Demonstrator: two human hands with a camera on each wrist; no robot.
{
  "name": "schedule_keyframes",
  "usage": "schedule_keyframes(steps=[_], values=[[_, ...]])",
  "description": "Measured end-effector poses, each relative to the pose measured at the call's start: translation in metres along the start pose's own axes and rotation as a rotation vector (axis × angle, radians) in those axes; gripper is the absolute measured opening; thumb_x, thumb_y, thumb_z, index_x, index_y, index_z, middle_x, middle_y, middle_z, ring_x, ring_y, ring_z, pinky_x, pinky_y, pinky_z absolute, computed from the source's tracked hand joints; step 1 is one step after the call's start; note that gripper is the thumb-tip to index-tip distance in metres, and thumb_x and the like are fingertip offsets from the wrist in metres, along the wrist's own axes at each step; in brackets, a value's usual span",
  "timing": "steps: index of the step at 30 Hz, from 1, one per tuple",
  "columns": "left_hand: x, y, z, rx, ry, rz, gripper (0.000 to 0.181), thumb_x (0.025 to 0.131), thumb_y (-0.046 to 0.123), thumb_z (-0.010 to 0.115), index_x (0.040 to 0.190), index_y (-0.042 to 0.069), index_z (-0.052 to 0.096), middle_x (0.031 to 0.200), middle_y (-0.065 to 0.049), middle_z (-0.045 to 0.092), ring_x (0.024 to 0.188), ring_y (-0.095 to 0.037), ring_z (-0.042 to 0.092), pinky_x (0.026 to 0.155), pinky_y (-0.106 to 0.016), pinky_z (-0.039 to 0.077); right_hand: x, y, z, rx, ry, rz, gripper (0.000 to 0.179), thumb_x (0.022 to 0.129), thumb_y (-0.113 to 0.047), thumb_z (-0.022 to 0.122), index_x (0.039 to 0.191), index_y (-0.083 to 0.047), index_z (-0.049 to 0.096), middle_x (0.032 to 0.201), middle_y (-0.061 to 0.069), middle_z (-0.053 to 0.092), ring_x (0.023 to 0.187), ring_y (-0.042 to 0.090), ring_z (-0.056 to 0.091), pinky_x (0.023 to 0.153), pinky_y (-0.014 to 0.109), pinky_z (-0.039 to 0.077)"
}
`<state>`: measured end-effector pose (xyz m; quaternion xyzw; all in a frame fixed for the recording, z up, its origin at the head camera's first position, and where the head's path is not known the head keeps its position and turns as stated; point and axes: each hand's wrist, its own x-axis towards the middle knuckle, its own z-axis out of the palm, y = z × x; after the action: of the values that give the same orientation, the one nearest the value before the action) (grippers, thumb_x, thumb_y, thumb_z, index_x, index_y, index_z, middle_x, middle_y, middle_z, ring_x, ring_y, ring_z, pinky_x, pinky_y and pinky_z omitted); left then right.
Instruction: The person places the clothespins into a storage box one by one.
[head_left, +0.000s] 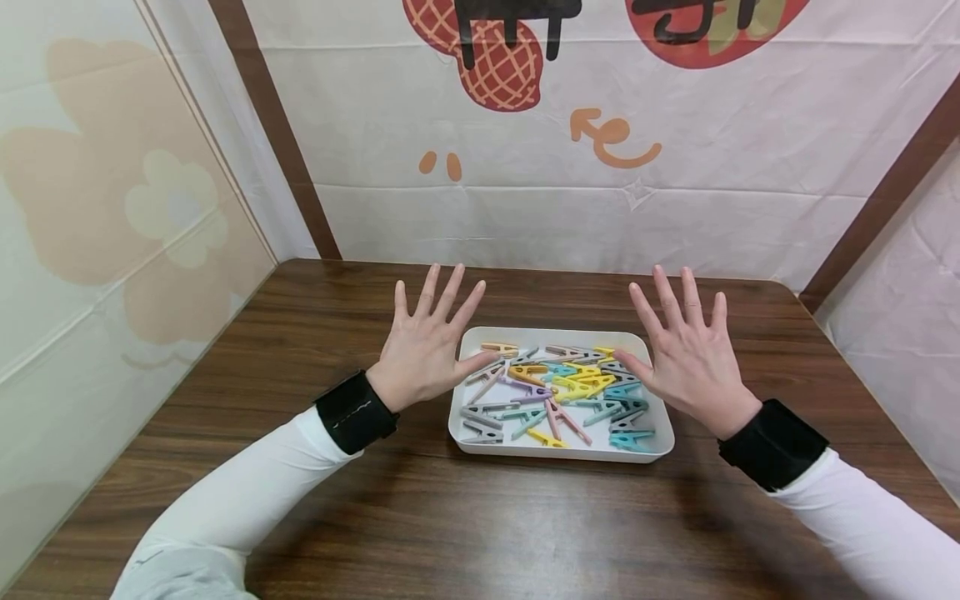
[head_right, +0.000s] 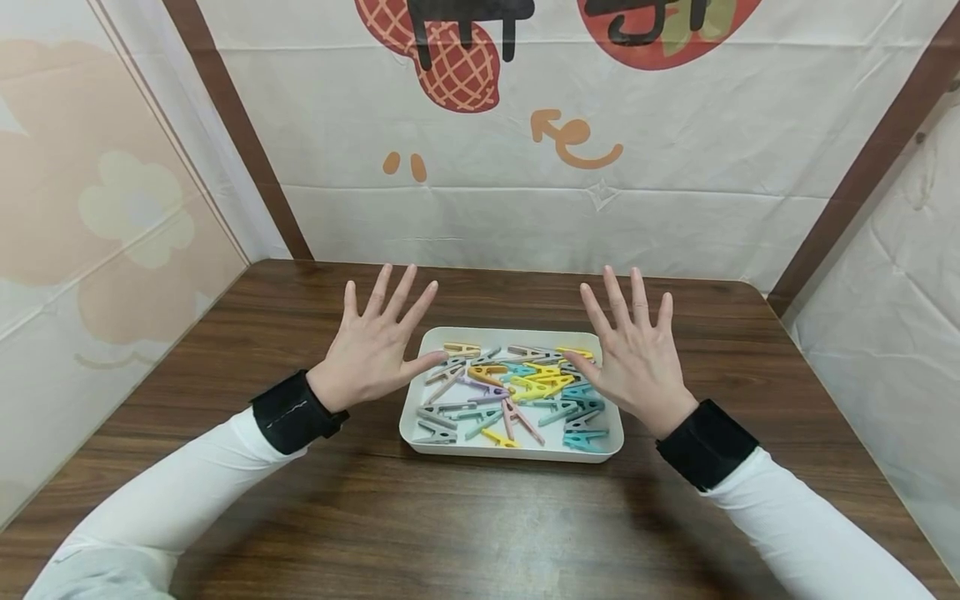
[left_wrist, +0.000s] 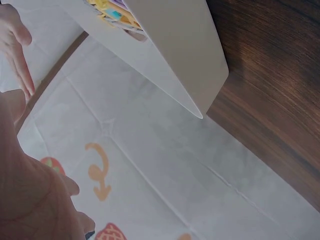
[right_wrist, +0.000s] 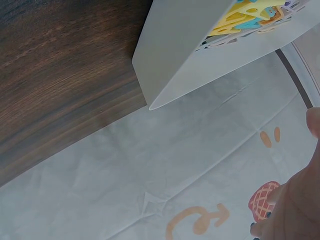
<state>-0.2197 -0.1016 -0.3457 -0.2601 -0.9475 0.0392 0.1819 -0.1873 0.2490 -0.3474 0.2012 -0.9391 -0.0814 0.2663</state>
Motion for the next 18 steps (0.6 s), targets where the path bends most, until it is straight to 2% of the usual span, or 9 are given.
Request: schedule_keyframes(steps=[4,10,18], values=[[-0.0013,-0.0002,0.0009,0.003,-0.012,-0.009,0.094,0.087,0.075,0.039,0.157,0.021,0.009,0.162,-0.012,0.000,0.145,-0.034,-0.013,0.105,-0.069,0.001,-0.0007,-0.0011,0.0008,0.007,0.000,-0.003,0.092,0.091,-0.075,0.024,0.154,-0.008,0.024,0.160,0.020,0.006,0.144,0.042,0.001,0.103,0.071,0.010],[-0.0015,-0.0012,0.0006,0.010,-0.005,-0.017,0.094,0.087,0.076,0.039,0.157,0.021,0.008,0.162,-0.011,-0.003,0.145,-0.033,-0.015,0.105,-0.069,0.000,0.0008,-0.0034,0.0024,-0.016,0.016,-0.014,0.102,0.085,-0.079,0.000,0.153,-0.007,0.026,0.160,0.020,0.006,0.144,0.043,0.004,0.102,0.071,0.011],[-0.0016,-0.0018,0.0005,0.007,-0.002,-0.024,0.095,0.086,0.077,0.039,0.157,0.021,0.008,0.162,-0.012,0.000,0.144,-0.032,-0.017,0.105,-0.069,0.000,0.0027,-0.0043,0.0020,-0.026,0.010,-0.013,0.104,0.084,-0.079,-0.002,0.153,-0.006,0.027,0.158,0.022,0.011,0.144,0.043,0.003,0.102,0.072,0.011]])
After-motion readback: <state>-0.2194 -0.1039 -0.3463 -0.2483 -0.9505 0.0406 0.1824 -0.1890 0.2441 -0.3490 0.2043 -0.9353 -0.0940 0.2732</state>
